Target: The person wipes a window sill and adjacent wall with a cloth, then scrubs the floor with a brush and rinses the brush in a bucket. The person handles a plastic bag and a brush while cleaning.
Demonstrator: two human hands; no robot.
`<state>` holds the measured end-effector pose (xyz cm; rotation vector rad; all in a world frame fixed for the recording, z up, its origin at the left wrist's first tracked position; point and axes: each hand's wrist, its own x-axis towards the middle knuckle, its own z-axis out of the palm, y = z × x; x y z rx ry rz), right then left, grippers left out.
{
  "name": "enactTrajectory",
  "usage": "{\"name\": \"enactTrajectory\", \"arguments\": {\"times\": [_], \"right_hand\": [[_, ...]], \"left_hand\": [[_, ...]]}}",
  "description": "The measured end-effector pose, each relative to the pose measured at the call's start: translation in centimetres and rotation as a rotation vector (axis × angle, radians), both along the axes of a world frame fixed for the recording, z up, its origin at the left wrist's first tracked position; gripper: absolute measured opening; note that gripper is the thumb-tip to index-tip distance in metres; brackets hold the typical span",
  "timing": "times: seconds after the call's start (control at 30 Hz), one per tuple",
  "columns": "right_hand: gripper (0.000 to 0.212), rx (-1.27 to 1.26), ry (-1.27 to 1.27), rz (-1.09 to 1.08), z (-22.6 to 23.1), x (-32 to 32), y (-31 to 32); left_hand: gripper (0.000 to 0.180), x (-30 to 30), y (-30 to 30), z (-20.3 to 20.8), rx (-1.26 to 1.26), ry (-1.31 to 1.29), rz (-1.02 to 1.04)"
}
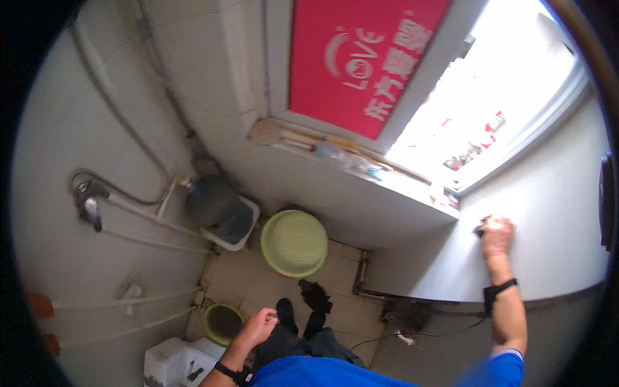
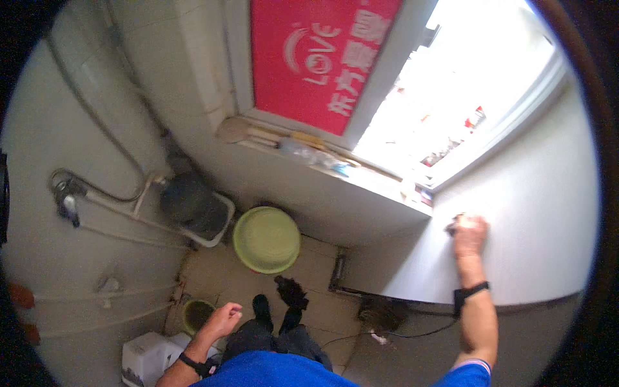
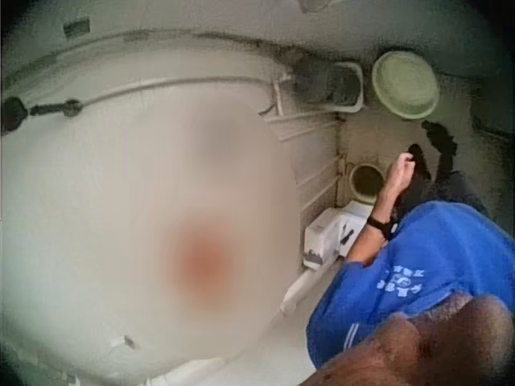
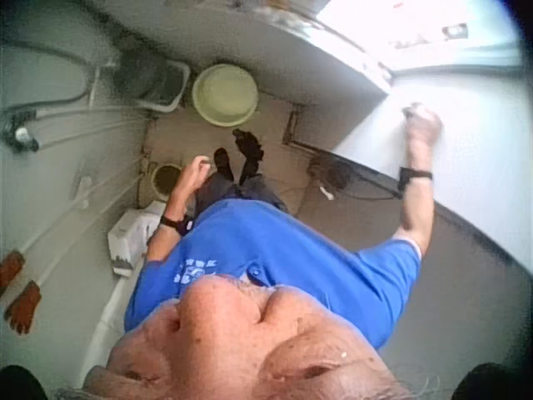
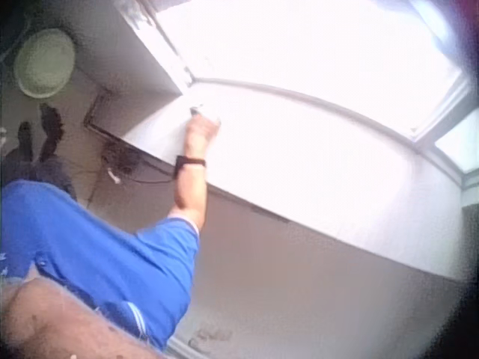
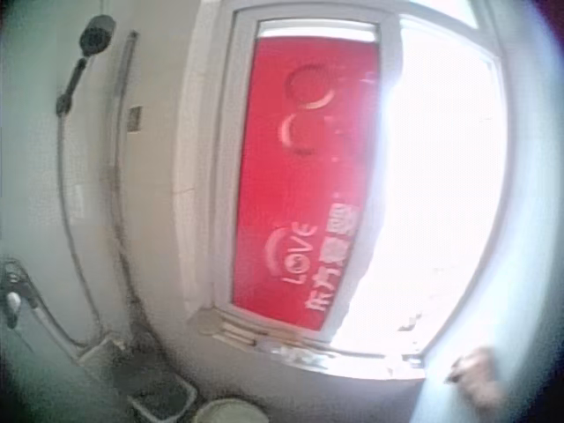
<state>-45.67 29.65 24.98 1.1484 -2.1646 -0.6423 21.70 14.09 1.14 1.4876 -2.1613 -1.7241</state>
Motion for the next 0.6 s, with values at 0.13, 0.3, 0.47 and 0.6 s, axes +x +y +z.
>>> {"name": "enactTrajectory", "arguments": {"times": [0.13,0.3,0.47,0.6], "right_hand": [[0.004,-0.035,-0.340,0.090,-8.5,-0.4,2.3],[0.018,0.053,-0.148,0.014,-6.7,-2.0,0.6],[0.026,-0.071,0.089,-0.065,5.1,-4.4,-3.4],[0.021,-0.261,0.262,-0.135,14.1,-7.0,-7.2]], "left_hand": [[0.033,-1.7,3.3,0.5,-0.029,0.013,-0.017],[0.032,-5.3,5.2,-0.2,0.120,0.031,-0.002],[0.030,-9.4,3.8,-1.2,0.128,0.094,-0.177],[0.032,-11.7,-0.1,-1.2,0.089,0.098,-0.321]]}}
